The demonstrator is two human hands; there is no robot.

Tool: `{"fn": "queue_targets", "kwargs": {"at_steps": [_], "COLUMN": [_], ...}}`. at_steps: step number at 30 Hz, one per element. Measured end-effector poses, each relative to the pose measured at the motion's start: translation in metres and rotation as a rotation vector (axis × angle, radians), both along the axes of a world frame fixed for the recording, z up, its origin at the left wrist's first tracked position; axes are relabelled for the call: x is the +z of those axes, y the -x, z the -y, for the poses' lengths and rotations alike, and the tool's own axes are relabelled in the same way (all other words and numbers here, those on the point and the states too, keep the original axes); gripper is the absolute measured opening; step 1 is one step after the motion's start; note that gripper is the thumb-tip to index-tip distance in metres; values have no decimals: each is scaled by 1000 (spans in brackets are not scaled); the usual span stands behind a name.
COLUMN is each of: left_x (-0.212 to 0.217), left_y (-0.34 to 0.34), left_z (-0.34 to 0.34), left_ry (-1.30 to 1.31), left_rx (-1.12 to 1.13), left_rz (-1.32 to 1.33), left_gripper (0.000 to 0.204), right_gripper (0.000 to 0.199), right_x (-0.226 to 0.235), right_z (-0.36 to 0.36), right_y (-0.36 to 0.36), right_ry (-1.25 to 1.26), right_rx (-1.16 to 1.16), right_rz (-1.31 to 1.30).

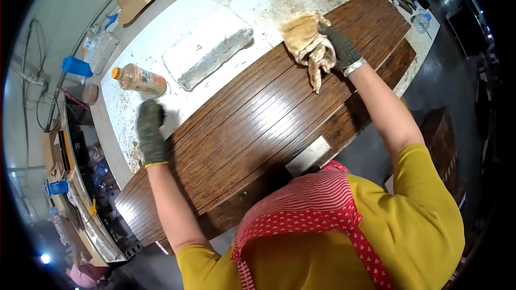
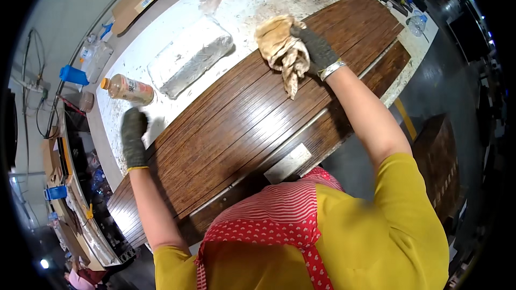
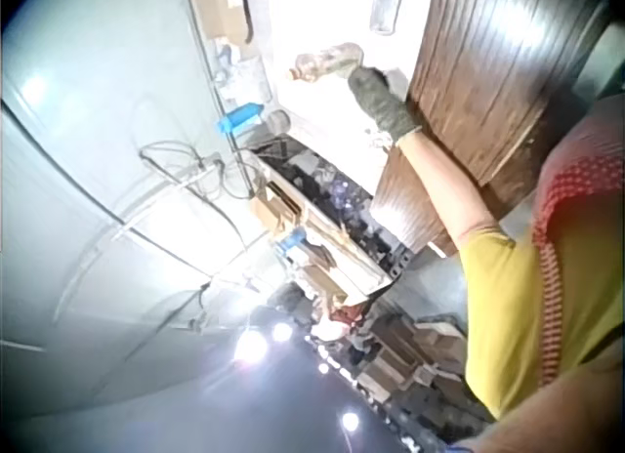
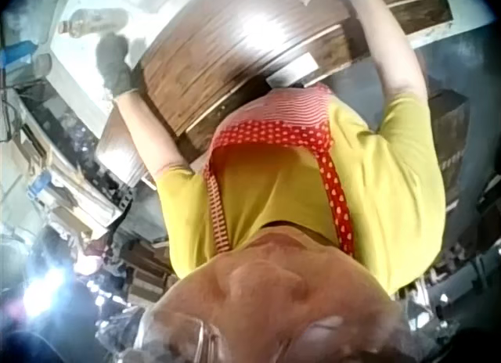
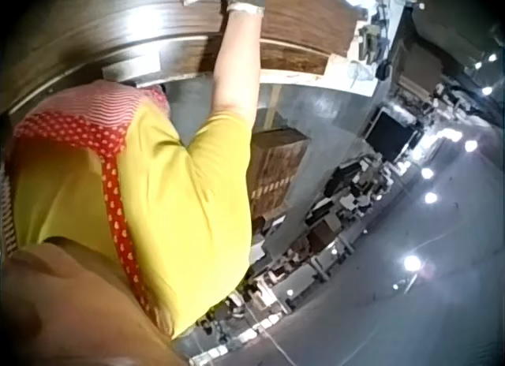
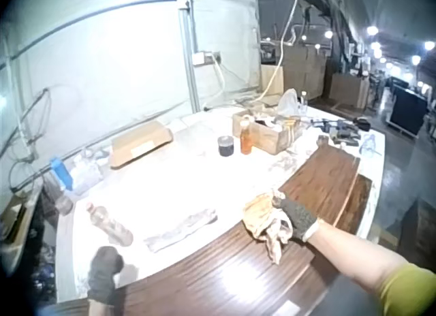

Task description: The person applies liquid from a small container onto a wooden panel using a stick applicator, pours liquid from a bottle onto a cloth, and rubs the surfaces of the wooden panel with the cloth.

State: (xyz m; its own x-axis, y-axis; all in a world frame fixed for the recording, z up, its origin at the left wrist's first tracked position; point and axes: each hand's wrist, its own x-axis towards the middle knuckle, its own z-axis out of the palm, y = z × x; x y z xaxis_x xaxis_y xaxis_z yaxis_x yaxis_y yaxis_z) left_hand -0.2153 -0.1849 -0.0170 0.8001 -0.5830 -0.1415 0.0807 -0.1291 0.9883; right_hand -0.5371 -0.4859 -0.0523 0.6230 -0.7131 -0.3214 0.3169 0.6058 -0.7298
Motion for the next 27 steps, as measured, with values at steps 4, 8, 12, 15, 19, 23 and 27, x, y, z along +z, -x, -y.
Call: {"fn": "queue_targets", "kwargs": {"at_steps": [4,8,12,15,19,23,27], "left_x": [-40,-91,-102,-89,-79,-68,-32], "left_y": [-65,-127,-170,-180,-166,-147,-115], "left_z": [-20,30,80,106,127,118,98], "left_ry": [-44,208,132,82,-175,-169,-115], "left_rx": [249,43,330,35,-124,-71,103], "left_rz": [156,526,575,774,784,889,658], "left_gripper": [71,85,64,62,61,66,77], "right_gripper": [43,42,37,34,36,39,38], "right_x": [2,-2,-11,-12,-9,-6,-6], "right_z": [0,-27,-61,-74,-73,-70,-74], "right_y": [3,-14,-24,-23,-19,-21,-23], "right_ry": [-81,-41,-189,-197,-236,-157,-141], "right_rx": [-68,88,40,113,115,137,103], "right_rz": [147,288,364,612,551,513,530]}}
